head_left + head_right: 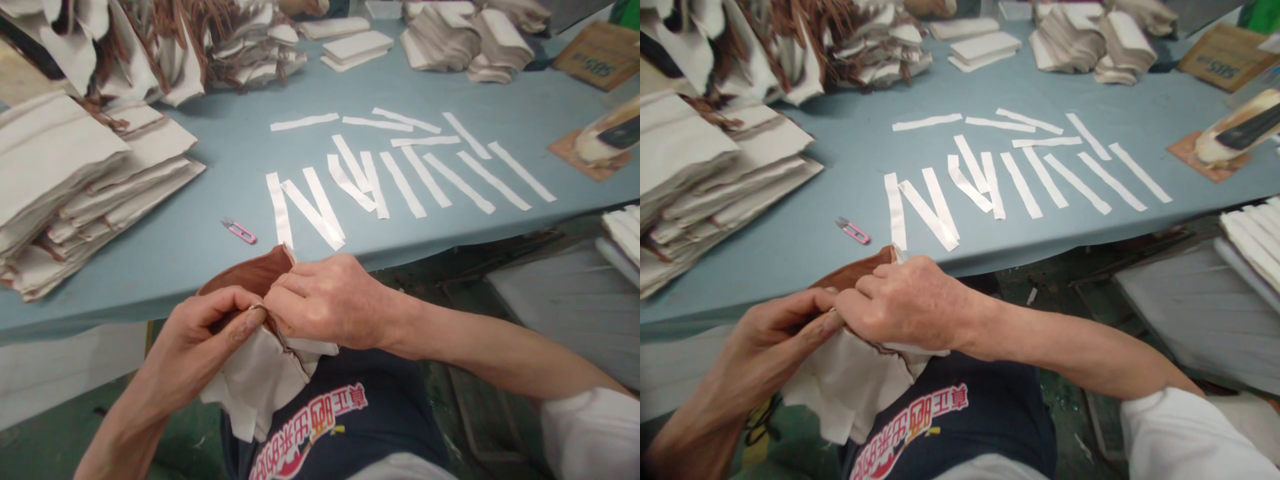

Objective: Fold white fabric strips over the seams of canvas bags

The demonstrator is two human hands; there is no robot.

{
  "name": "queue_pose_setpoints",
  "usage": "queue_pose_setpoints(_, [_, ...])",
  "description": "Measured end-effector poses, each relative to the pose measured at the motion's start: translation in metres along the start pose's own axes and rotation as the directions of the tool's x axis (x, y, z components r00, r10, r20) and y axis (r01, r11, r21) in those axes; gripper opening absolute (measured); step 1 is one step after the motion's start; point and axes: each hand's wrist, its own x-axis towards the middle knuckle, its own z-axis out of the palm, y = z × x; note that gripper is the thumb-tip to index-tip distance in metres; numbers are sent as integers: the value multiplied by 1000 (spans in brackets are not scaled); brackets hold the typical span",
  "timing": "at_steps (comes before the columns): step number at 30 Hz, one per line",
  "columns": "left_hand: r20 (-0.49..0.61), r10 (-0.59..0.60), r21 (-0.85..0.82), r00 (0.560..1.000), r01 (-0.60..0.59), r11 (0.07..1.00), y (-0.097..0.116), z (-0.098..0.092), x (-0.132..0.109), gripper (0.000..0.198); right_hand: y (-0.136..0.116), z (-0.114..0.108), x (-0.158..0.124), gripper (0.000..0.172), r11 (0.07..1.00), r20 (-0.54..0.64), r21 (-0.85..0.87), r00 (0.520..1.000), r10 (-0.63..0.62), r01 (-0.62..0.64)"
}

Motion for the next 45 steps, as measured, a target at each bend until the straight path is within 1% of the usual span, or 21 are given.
queue_pose_setpoints(3, [22,-38,27,999,37,999,0,3,1,33,1,6,-3,33,998,-3,45,999,35,-35])
queue_pose_setpoints(7, [67,-59,78,996,54,996,-4,8,1,36,1,13,-7,31,974,-44,187,989,139,-129])
queue_pose_setpoints(11, [148,-37,65,988,28,998,-8,18,-2,34,0,16,-13,25,933,-14,315,982,187,-173])
queue_pose_setpoints(13, [178,-24,44,984,17,999,-8,23,-3,32,-1,17,-16,22,898,35,392,979,200,-197])
queue_pose_setpoints(15, [169,-22,36,985,16,999,-8,27,-3,31,-1,18,-18,17,844,110,468,965,239,-263])
queue_pose_setpoints(17, [148,-18,40,989,12,999,-6,29,-4,31,-1,18,-18,11,767,219,528,931,290,-364])
queue_pose_setpoints(19, [128,-10,58,992,3,998,-3,28,-6,31,1,16,-15,5,676,333,573,885,326,-464])
queue_pose_setpoints(22, [104,-1,90,995,-8,996,0,27,-10,31,4,12,-9,4,531,458,649,837,300,-545])
queue_pose_setpoints(24, [92,2,110,996,-13,994,0,27,-11,31,6,9,-6,7,475,503,677,825,260,-562])
queue_pose_setpoints(25, [80,1,120,997,-11,993,-1,27,-11,31,6,8,-5,8,474,514,678,824,241,-561])
queue_pose_setpoints(26, [72,-1,130,997,-8,992,-3,27,-11,31,7,7,-4,9,494,516,670,826,226,-553])
queue_pose_setpoints(30, [50,-12,215,999,1,977,-7,27,-8,26,5,4,-1,10,674,476,556,851,221,-486])
queue_pose_setpoints(32, [26,29,284,999,-35,958,-4,25,-7,23,4,1,0,10,715,474,508,849,234,-480])
queue_pose_setpoints(35, [-19,137,358,990,-121,926,5,21,-8,21,1,-6,0,4,701,463,510,846,266,-499])
queue_pose_setpoints(38, [-24,220,405,975,-191,894,15,15,-9,21,-2,-13,2,6,723,413,482,856,311,-495])
queue_pose_setpoints(41, [-30,255,444,966,-216,870,18,7,-8,15,-2,-18,6,6,748,355,480,881,313,-459])
queue_pose_setpoints(43, [-21,262,453,965,-225,863,18,1,-8,11,0,-19,8,6,740,331,516,898,292,-431])
queue_pose_setpoints(45, [15,273,454,962,-249,856,19,-4,-7,10,4,-19,9,5,718,319,562,909,269,-410])
